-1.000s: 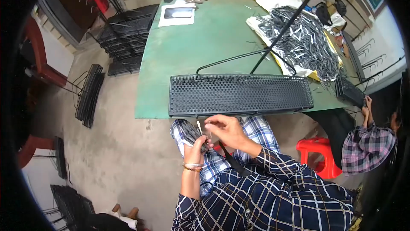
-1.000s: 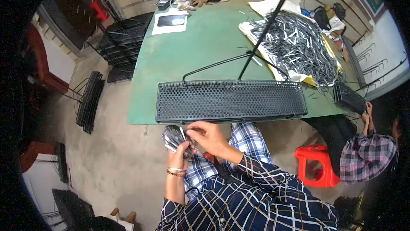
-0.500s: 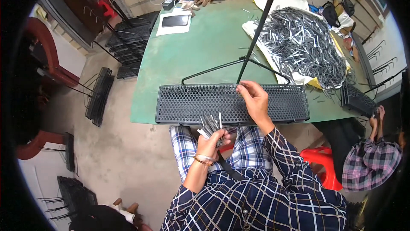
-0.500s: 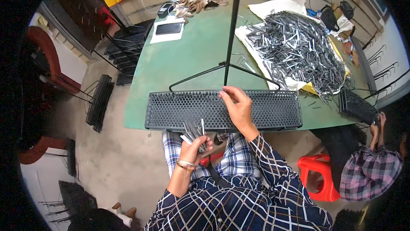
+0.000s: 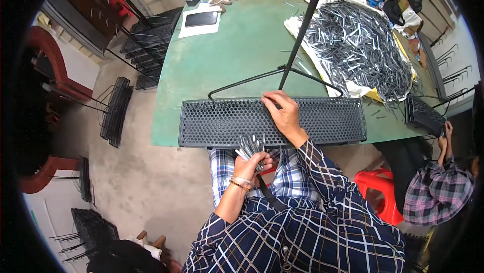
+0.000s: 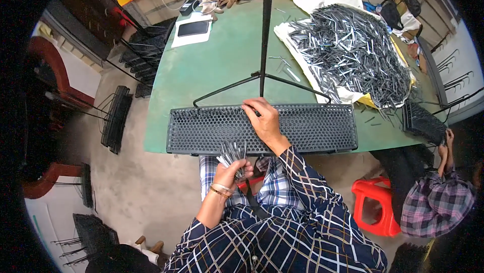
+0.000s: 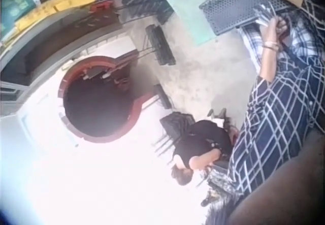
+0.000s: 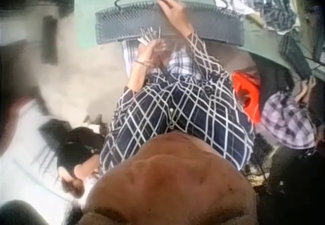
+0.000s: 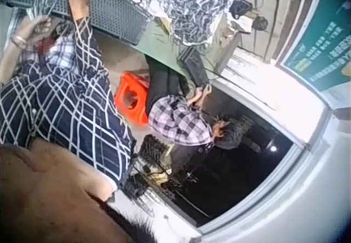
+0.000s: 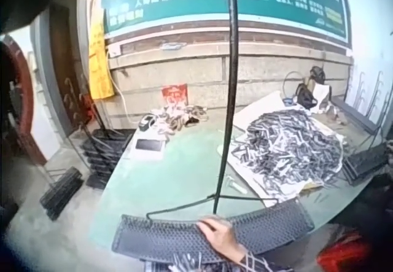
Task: Picking up metal pins from a pile and inserting them into a perforated metal grid.
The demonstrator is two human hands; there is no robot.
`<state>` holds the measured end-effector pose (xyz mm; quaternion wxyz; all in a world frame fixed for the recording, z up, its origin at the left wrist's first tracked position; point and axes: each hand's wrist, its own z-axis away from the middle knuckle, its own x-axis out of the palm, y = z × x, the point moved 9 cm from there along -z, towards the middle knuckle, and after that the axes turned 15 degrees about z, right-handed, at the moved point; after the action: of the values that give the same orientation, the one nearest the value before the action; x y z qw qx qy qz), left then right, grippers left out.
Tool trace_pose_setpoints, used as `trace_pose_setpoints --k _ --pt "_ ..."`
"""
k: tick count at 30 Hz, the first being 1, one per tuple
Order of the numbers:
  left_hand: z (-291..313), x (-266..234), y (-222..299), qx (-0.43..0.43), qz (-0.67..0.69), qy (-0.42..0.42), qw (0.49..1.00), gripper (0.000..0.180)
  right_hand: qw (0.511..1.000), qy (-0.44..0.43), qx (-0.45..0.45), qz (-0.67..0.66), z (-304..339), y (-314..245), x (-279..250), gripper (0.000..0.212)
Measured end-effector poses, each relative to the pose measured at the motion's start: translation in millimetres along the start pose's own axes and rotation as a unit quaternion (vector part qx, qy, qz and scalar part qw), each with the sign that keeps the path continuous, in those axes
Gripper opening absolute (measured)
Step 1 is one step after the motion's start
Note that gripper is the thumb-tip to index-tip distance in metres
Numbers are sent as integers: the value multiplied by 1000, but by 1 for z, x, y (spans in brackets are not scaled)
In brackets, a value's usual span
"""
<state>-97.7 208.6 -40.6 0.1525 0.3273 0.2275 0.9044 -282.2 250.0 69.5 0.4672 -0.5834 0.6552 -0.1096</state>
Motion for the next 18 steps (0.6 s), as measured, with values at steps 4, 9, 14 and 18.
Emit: trace_pose_setpoints --k 4,9,14,18 --pt "3 1 -2 -16 -11 -8 1000 15 994 -2 -78 83 0 -18 -2 13" --pt "7 3 -8 -53 35 -16 998 14 980 23 -131 147 0 -31 -4 10" --pt "8 -3 -13 -43 54 -29 997 14 981 32 -111 158 1 -29 -3 6" --pt "9 -3 -11 -40 58 -28 997 12 982 7 -113 152 0 -32 2 6"
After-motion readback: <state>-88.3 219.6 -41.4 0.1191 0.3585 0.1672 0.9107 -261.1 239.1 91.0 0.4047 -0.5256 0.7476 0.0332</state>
